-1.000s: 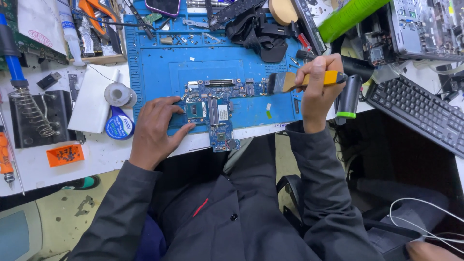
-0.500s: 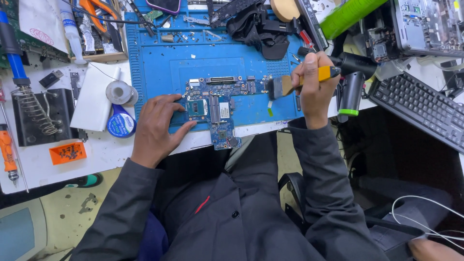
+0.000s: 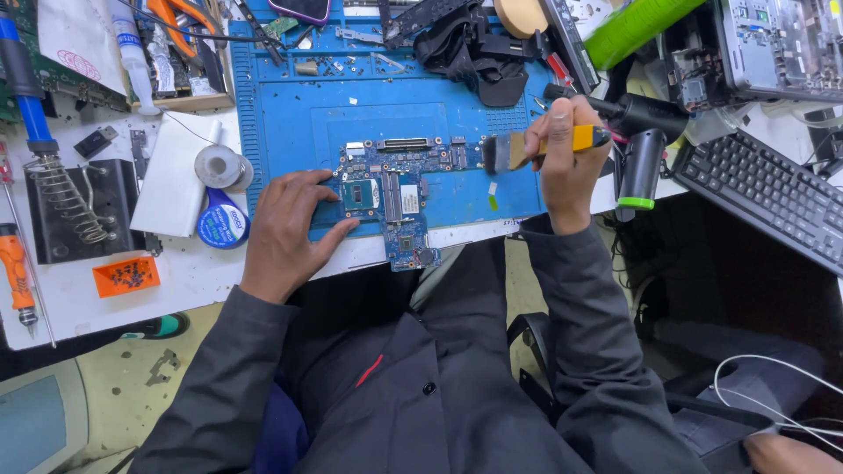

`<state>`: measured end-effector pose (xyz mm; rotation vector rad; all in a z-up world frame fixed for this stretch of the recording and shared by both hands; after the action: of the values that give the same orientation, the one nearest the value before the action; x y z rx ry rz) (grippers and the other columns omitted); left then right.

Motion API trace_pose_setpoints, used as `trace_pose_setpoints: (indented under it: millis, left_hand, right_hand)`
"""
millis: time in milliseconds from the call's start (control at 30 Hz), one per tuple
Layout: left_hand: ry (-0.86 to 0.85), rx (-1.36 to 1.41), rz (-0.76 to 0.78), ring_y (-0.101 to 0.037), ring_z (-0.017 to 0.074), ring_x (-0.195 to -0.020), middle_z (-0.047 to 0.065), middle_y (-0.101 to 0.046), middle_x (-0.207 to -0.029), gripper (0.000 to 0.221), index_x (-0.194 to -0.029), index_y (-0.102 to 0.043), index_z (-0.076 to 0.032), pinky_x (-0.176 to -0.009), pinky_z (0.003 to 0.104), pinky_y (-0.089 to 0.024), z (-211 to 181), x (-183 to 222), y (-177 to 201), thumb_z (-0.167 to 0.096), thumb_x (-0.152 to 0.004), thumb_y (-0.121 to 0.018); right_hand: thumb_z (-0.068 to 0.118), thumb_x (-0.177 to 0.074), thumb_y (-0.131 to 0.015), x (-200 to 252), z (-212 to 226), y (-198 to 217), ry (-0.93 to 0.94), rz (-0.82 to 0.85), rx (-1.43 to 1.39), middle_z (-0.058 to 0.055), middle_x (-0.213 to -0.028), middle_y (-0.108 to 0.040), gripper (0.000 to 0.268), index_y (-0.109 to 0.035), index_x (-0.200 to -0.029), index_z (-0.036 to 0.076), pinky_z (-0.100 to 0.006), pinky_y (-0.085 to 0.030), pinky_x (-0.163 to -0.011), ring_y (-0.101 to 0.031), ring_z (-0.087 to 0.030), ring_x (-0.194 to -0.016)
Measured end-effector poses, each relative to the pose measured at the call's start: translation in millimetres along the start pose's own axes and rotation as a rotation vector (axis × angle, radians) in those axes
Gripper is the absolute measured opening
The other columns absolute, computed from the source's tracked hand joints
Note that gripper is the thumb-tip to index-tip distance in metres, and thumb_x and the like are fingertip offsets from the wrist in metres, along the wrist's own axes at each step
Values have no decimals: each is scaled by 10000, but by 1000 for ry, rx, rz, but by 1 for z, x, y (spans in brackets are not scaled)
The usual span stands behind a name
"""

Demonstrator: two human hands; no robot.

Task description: Cleaning a laptop motherboard using a small brush on a repair workbench.

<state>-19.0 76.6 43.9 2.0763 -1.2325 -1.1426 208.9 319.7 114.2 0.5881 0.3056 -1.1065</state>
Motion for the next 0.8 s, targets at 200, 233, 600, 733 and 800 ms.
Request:
trace_pose_setpoints:
  millis: [200, 233, 600, 733, 800]
  left_hand:
    - [0, 1, -2, -622, 350, -1221, 130, -702, -1261, 342, -1093, -679, -81, -1027, 491, -485, -1, 0, 0, -251, -876, -882]
    - [0, -1, -3, -622, 353, -1219, 137, -702, -1260, 342, -1091, -679, -77, -1025, 493, -485, -1, 0, 1, -248, -876, -882]
    - [8, 8, 1, -622, 358, -1221, 139, -703, -1255, 333, -1090, -675, -73, -1025, 495, -480, -3, -1, 2, -246, -886, -875]
    - [16, 8, 0, -619, 356, -1230, 135, -703, -1256, 338, -1093, -676, -75, -1035, 493, -477, -1, 0, 1, -251, -886, -878]
    - [4, -3, -3, -621, 349, -1226, 122, -701, -1259, 343, -1096, -674, -86, -1023, 486, -480, 4, 0, -2, -265, -888, -879]
  right_hand:
    - [282, -1168, -472, -4, 3, 2, -2, -5, 23, -47, -634, -636, 369, -566, -847, 127, -200, -431, -467, -574, -131, -468]
    - [287, -1174, -462, -4, -7, 1, -40, 27, 21, -30, -604, -614, 398, -563, -820, 133, -199, -418, -458, -559, -126, -454]
    - [414, -1101, -482, 7, 44, -30, 179, 321, 1, -168, -989, -638, 409, -471, -1205, 19, -344, -523, -746, -645, -235, -826]
    - [412, -1115, -429, 18, 66, -47, 340, 449, 136, -166, -1003, -631, 483, -447, -1276, -43, -419, -545, -792, -682, -325, -842]
    - [461, -1122, -399, 18, 58, -48, 340, 470, 210, -137, -942, -644, 514, -473, -1280, -22, -418, -544, -741, -675, -317, -770]
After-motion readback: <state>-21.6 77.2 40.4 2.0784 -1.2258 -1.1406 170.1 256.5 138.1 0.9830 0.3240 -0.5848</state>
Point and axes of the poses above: each hand's wrist, its own x-axis away from the middle knuckle, its own y-axis out of the back of the hand, z = x × y, the point moved 9 cm from there along -x, towards the middle knuckle
